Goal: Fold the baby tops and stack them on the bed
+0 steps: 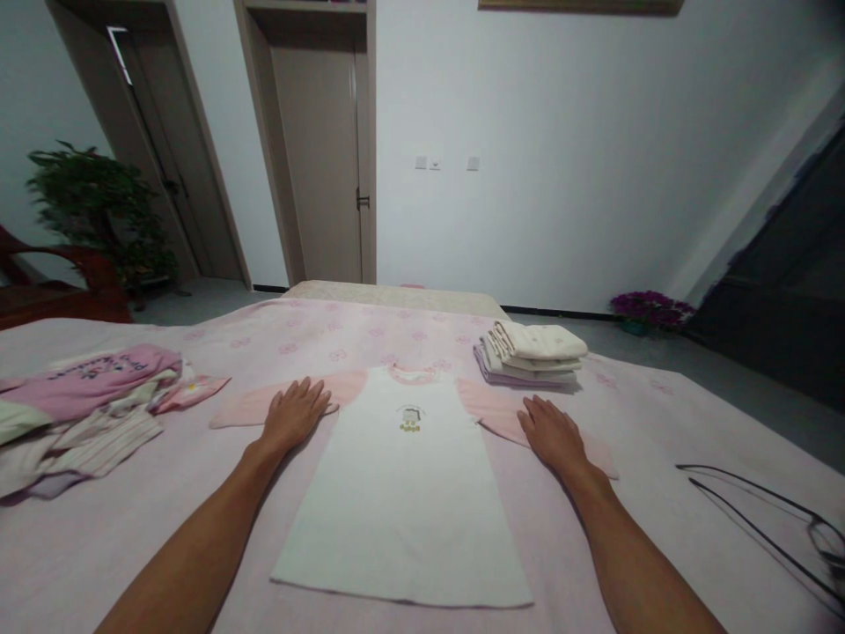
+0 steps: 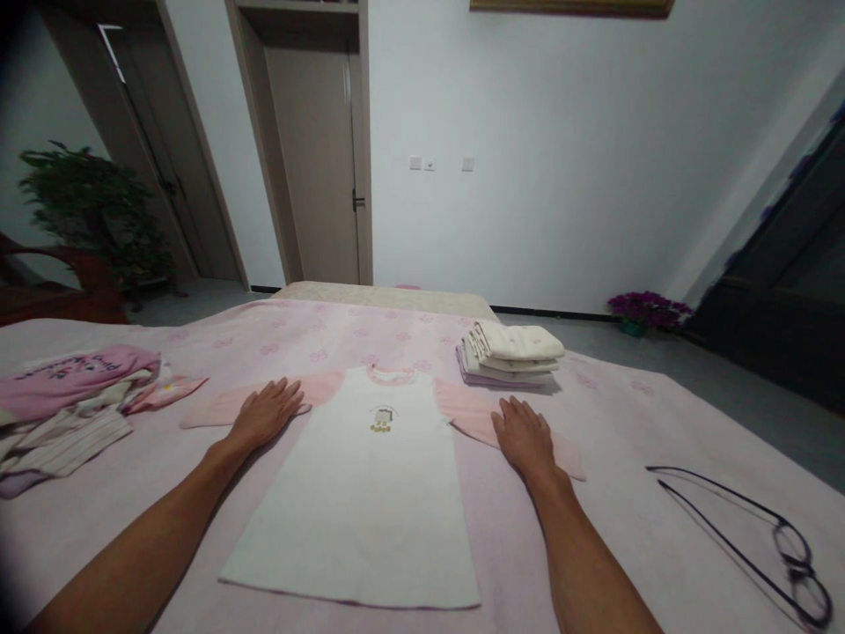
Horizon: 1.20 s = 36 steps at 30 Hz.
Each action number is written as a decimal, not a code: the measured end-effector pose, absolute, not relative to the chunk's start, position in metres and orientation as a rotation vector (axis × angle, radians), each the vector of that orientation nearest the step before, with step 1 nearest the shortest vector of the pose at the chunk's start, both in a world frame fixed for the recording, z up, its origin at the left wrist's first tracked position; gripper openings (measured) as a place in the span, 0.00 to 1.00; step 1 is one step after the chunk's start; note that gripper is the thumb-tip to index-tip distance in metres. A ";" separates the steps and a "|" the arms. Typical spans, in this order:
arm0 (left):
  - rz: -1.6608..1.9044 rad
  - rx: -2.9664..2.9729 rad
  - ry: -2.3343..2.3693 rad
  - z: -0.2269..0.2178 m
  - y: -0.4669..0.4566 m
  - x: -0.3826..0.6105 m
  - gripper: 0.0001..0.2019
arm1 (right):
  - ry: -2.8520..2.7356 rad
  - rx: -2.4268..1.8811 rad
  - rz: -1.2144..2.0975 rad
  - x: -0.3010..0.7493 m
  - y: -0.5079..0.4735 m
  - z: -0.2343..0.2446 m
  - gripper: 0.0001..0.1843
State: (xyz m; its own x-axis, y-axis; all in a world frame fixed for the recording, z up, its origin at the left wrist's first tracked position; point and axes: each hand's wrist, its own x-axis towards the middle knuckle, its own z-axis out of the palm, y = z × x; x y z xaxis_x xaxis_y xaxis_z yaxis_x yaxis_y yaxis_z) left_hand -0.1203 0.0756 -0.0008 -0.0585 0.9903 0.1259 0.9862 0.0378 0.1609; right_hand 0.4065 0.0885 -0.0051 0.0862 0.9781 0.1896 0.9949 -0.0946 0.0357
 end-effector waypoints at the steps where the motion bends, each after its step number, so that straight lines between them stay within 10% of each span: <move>1: 0.309 2.082 2.310 -0.002 0.076 -0.127 0.27 | -2.039 -2.237 -0.248 0.407 0.089 -0.006 0.29; 36: 0.812 1.022 2.751 0.020 0.049 -0.218 0.30 | -1.775 -1.594 -0.291 0.408 0.088 0.001 0.20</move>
State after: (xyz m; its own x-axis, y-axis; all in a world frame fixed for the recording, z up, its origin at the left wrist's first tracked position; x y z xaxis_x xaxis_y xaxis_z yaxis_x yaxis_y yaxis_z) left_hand -0.2185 0.0493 0.0198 -0.7706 0.6307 0.0918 0.5795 0.6333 0.5130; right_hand 0.4077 0.0885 0.0014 0.0252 0.7706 0.6369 0.9337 0.2095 -0.2904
